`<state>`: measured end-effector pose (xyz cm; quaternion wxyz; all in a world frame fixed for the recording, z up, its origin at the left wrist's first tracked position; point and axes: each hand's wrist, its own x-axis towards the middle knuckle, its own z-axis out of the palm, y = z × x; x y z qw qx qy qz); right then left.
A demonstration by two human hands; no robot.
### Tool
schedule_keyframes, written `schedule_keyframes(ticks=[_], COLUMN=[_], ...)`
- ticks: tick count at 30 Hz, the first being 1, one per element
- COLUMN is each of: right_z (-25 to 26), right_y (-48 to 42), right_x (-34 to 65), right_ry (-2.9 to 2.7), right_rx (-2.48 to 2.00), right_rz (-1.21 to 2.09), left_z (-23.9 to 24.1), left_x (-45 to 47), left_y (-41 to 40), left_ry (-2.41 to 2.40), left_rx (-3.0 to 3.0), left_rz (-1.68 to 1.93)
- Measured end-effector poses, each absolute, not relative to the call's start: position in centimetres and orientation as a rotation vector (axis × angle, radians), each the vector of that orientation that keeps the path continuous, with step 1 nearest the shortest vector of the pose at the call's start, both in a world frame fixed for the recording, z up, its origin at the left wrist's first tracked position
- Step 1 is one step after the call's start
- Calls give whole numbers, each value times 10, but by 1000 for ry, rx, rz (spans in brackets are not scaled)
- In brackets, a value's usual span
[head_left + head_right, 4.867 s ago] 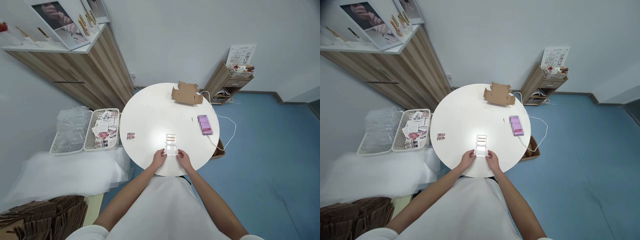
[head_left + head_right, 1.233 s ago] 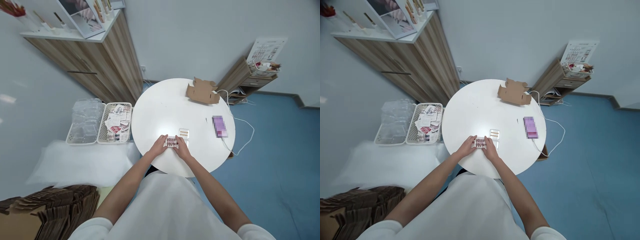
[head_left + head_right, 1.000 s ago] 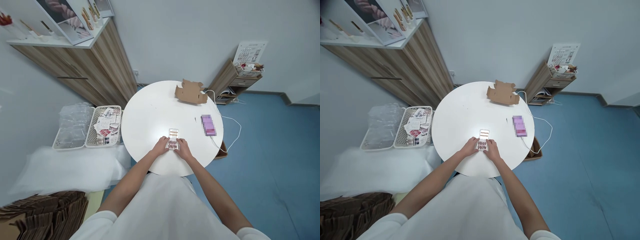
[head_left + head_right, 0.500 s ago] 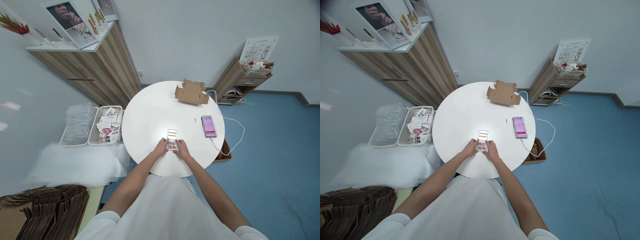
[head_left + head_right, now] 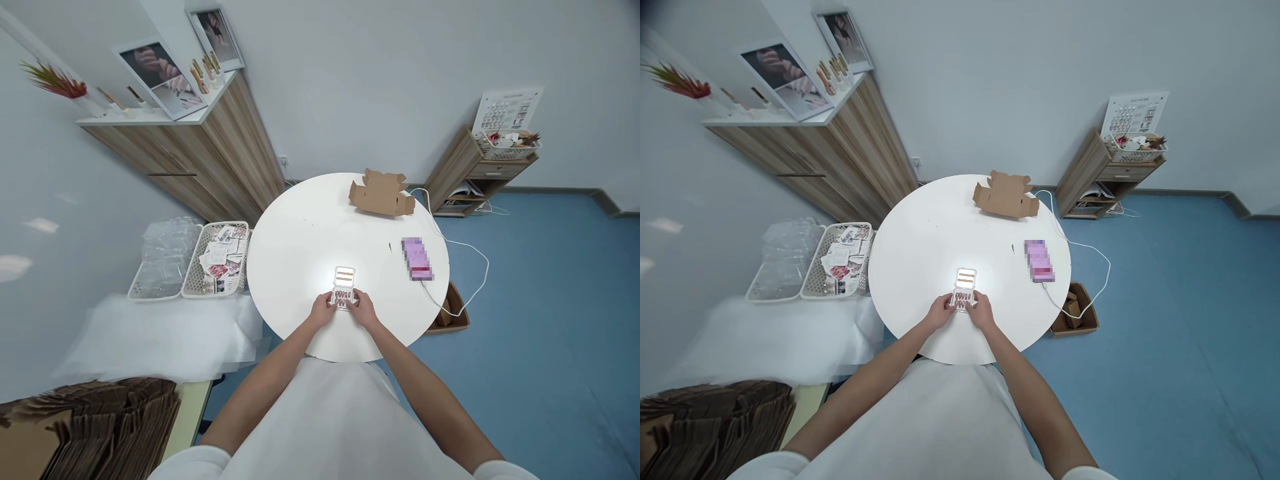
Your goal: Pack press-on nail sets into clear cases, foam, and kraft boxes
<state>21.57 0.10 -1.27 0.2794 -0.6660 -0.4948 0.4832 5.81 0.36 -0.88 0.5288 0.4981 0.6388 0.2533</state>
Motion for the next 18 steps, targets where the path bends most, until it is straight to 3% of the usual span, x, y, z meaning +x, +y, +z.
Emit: schedule_keyframes(ticks=[8, 18], right_z=[14, 53], right_y=[-9, -14], right_x=[217, 228], right_ry=[-929, -614], right_rx=[-1472, -1264], right_rz=[1527, 1664], left_z=[10, 44], left_x=[50, 46], left_y=[-15, -22], left_ry=[1347, 1092], left_rx=[775, 571], left_rz=[851, 841])
